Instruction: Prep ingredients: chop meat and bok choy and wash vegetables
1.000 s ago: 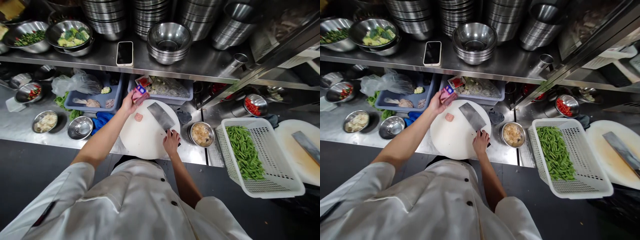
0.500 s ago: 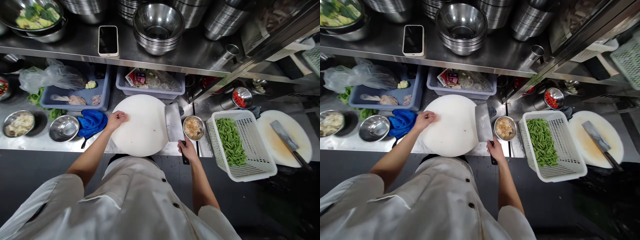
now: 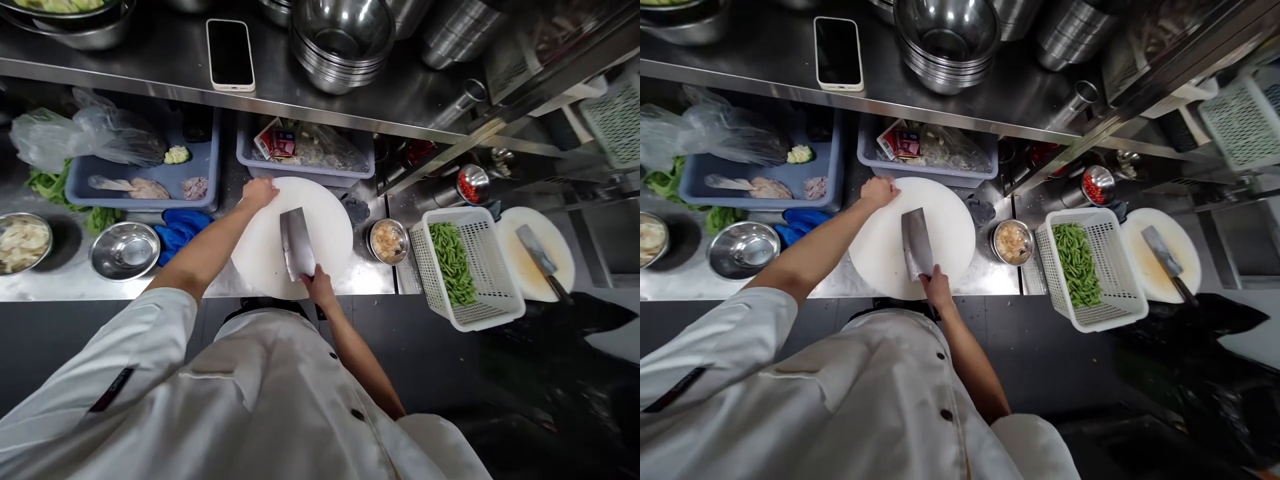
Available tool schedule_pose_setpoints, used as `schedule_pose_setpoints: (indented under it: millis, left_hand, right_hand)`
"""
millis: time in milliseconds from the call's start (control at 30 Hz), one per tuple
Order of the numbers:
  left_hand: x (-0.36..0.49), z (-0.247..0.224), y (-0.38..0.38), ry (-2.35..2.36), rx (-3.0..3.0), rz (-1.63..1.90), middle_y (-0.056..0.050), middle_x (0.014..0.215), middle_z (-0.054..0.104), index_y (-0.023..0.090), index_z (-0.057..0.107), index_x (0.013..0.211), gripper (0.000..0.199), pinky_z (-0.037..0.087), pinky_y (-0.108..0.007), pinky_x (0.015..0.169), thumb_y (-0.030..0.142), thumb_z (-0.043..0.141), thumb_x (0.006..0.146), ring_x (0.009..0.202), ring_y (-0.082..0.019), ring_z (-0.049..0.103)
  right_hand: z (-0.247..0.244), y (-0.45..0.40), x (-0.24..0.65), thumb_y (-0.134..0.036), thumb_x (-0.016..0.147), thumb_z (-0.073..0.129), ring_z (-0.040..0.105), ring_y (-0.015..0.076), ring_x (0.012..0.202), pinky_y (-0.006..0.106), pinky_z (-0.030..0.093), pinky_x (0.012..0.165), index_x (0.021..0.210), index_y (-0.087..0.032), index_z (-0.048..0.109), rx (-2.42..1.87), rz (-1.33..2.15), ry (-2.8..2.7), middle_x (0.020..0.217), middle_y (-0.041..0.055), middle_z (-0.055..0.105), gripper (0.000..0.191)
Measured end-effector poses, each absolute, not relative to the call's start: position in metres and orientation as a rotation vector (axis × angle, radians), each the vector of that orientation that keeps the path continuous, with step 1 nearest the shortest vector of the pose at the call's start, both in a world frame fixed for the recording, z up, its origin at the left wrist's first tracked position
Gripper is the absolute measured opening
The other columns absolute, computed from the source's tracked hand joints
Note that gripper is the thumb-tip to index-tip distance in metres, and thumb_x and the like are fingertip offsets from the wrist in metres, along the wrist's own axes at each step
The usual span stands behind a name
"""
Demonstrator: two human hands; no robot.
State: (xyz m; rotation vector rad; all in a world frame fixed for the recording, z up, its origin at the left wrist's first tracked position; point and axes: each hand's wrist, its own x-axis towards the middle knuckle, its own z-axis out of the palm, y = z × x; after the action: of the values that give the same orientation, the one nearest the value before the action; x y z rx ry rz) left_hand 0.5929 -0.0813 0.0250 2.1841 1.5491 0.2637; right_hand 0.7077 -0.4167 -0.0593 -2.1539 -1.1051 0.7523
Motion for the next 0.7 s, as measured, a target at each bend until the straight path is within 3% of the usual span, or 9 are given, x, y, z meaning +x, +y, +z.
schedule_pose_setpoints:
  millis: [100, 200, 333, 400, 500, 600, 700]
  left_hand:
    - [0.569, 0.030, -0.099, 1.611, 2.131, 0.402, -0.024, 0.124, 0.067, 0.017, 0.062, 0.136, 0.047, 0.049, -0.054, 0.100, 0.044, 0.056, 0.098, 0.115, -0.042, 0.065]
    - [0.491, 0.005, -0.135, 1.705, 2.136, 0.489, -0.026, 0.132, 0.063, 0.014, 0.058, 0.139, 0.045, 0.046, -0.052, 0.103, 0.030, 0.045, 0.099, 0.122, -0.040, 0.061]
    - [0.386, -0.051, -0.181, 1.796, 2.277, 0.128, -0.034, 0.157, 0.041, 0.010, 0.052, 0.147, 0.060, 0.035, -0.067, 0.109, 0.033, 0.056, 0.092, 0.145, -0.052, 0.035]
    - [0.359, -0.072, -0.195, 1.855, 2.224, 0.026, -0.034, 0.162, 0.035, 0.011, 0.050, 0.150, 0.064, 0.035, -0.069, 0.108, 0.036, 0.056, 0.092, 0.146, -0.054, 0.030]
    - [0.350, -0.087, -0.210, 1.904, 2.110, 0.070, -0.033, 0.148, 0.049, 0.008, 0.057, 0.142, 0.059, 0.036, -0.062, 0.112, 0.033, 0.055, 0.089, 0.140, -0.048, 0.039]
    - [0.346, -0.086, -0.227, 1.872, 1.853, 0.301, -0.022, 0.126, 0.065, 0.011, 0.065, 0.128, 0.055, 0.042, -0.052, 0.112, 0.032, 0.061, 0.078, 0.127, -0.039, 0.054]
    - [0.315, -0.067, -0.251, 1.776, 1.295, 0.587, -0.009, 0.102, 0.072, 0.019, 0.065, 0.126, 0.062, 0.056, -0.046, 0.096, 0.037, 0.065, 0.067, 0.101, -0.032, 0.067]
  right_hand:
    - [-0.046, -0.424, 0.745, -0.057, 0.083, 0.072, 0.054, 0.0187, 0.043, 0.031, 0.042, 0.044, 0.091, -0.026, 0.055, -2.094, 1.028, -0.871, 0.056, -0.0015, 0.055, 0.036]
    - [-0.032, -0.429, 0.808, -0.061, 0.089, 0.063, 0.045, 0.0144, 0.038, 0.026, 0.036, 0.039, 0.097, -0.025, 0.048, -2.140, 0.929, -0.686, 0.051, -0.0093, 0.047, 0.040]
    - [-0.029, -0.392, 0.834, -0.047, 0.093, 0.067, 0.048, 0.0143, 0.039, 0.025, 0.037, 0.043, 0.090, -0.024, 0.047, -2.293, 0.792, -0.795, 0.047, -0.0086, 0.048, 0.031]
    - [-0.033, -0.367, 0.807, -0.042, 0.093, 0.070, 0.051, 0.0145, 0.043, 0.025, 0.040, 0.048, 0.088, -0.023, 0.050, -2.296, 0.853, -1.027, 0.052, -0.0055, 0.055, 0.028]
    - [-0.039, -0.356, 0.750, -0.041, 0.090, 0.075, 0.059, 0.0170, 0.053, 0.026, 0.043, 0.055, 0.088, -0.023, 0.054, -2.202, 0.935, -1.343, 0.066, -0.0009, 0.064, 0.027]
    - [-0.040, -0.386, 0.724, -0.042, 0.084, 0.079, 0.064, 0.0202, 0.066, 0.027, 0.046, 0.060, 0.081, -0.024, 0.053, -2.104, 0.917, -1.466, 0.069, 0.0006, 0.066, 0.032]
    - [-0.041, -0.441, 0.747, -0.061, 0.084, 0.073, 0.055, 0.0184, 0.048, 0.027, 0.042, 0.048, 0.088, -0.025, 0.055, -2.055, 1.067, -1.172, 0.054, -0.0051, 0.055, 0.040]
